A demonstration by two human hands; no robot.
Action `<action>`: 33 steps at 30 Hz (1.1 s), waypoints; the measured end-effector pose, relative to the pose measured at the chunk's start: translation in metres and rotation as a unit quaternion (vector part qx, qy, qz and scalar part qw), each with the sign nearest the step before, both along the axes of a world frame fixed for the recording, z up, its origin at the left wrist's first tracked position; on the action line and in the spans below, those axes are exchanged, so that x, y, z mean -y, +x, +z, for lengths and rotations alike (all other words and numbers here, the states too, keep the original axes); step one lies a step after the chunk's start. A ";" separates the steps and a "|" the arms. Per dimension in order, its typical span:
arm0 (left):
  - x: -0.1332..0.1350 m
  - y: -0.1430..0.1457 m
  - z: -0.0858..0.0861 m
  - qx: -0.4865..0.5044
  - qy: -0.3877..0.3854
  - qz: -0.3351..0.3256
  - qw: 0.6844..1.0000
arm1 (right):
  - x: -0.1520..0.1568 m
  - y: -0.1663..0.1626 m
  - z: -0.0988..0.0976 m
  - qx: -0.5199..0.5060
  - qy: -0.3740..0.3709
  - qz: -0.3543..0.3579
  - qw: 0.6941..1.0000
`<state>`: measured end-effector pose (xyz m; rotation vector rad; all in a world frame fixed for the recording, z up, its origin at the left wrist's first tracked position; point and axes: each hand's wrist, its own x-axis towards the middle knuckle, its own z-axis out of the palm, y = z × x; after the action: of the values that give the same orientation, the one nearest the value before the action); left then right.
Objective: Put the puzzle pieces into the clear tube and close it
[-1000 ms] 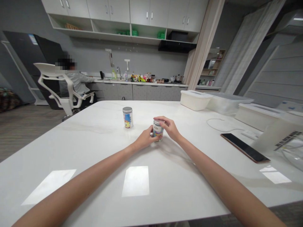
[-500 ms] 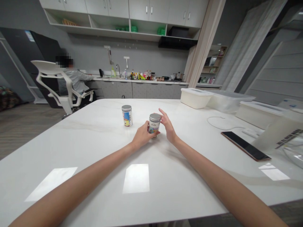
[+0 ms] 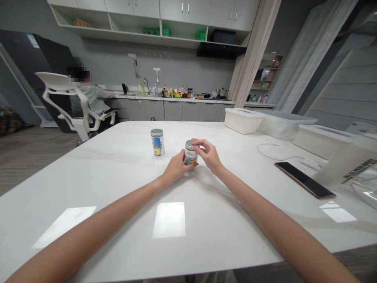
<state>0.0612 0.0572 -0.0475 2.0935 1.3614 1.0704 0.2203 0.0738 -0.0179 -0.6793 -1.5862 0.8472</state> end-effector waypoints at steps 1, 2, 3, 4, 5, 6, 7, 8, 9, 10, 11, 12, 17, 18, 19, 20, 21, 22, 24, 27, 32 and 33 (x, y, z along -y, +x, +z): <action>0.000 0.000 -0.001 0.001 0.003 -0.001 1.000 | 0.000 -0.001 0.000 0.003 -0.004 -0.011 1.000; 0.000 0.000 -0.001 0.001 0.006 -0.001 1.000 | 0.001 -0.002 0.000 0.009 -0.007 -0.022 1.000; 0.000 0.000 -0.001 0.000 0.008 0.000 1.000 | 0.001 -0.003 0.000 0.016 -0.008 -0.033 0.999; 0.000 -0.001 -0.001 -0.003 0.009 0.002 1.000 | 0.002 -0.005 0.001 0.025 -0.006 -0.045 0.999; 0.001 -0.001 -0.001 -0.006 0.009 0.004 1.000 | 0.004 -0.006 0.002 0.034 -0.003 -0.060 0.998; 0.001 -0.001 0.000 -0.009 0.008 0.005 1.000 | 0.005 -0.007 0.003 0.043 0.002 -0.075 0.996; 0.002 -0.001 0.000 -0.011 0.005 0.005 1.000 | 0.006 -0.008 0.004 0.051 0.005 -0.089 0.995; 0.002 0.000 0.000 -0.009 0.001 0.001 1.000 | 0.007 -0.009 0.004 0.056 0.006 -0.100 0.993; 0.003 0.000 0.001 -0.005 -0.005 -0.005 1.000 | 0.007 -0.009 0.005 0.058 0.005 -0.107 0.993; 0.003 0.000 0.001 0.001 -0.011 -0.016 1.000 | 0.007 -0.009 0.005 0.057 0.002 -0.110 0.992; 0.003 0.001 0.001 0.006 -0.014 -0.026 1.000 | 0.006 -0.009 0.005 0.054 -0.002 -0.107 0.993; 0.003 0.001 0.000 0.010 -0.010 -0.029 0.999 | 0.005 -0.008 0.004 0.050 -0.009 -0.097 0.994; -0.003 -0.003 -0.001 0.005 0.032 0.049 0.998 | -0.010 -0.002 -0.015 0.056 -0.086 -0.020 0.995; -0.004 -0.004 -0.001 0.016 0.021 0.059 0.998 | -0.013 -0.002 -0.020 0.070 -0.105 -0.013 0.992; -0.006 -0.005 -0.001 0.034 0.007 0.068 0.997 | -0.016 -0.002 -0.026 0.086 -0.117 -0.013 0.989; -0.007 -0.007 -0.001 0.053 -0.004 0.077 0.996 | -0.018 -0.003 -0.030 0.098 -0.125 -0.022 0.987; -0.007 -0.007 -0.001 0.068 -0.012 0.087 0.994 | -0.020 -0.004 -0.034 0.110 -0.131 -0.032 0.985; -0.008 -0.008 -0.001 0.076 -0.014 0.097 0.992 | -0.021 -0.006 -0.037 0.119 -0.133 -0.040 0.983; -0.008 -0.009 -0.001 0.064 -0.006 0.110 0.992 | -0.022 -0.008 -0.040 0.134 -0.129 -0.055 0.981; -0.008 -0.009 -0.002 0.016 0.012 0.111 0.994 | -0.020 -0.009 -0.040 0.179 -0.104 -0.092 0.974; -0.011 -0.011 -0.005 -0.028 0.002 0.090 0.996 | -0.019 -0.009 -0.042 0.215 -0.112 -0.102 0.965; -0.012 -0.011 -0.006 -0.037 0.001 0.083 0.996 | -0.020 -0.010 -0.044 0.204 -0.121 -0.096 0.967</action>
<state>0.0502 0.0691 -0.0532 2.0687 1.5948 1.0683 0.2105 0.0935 -0.0618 -1.2260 -1.7566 0.7949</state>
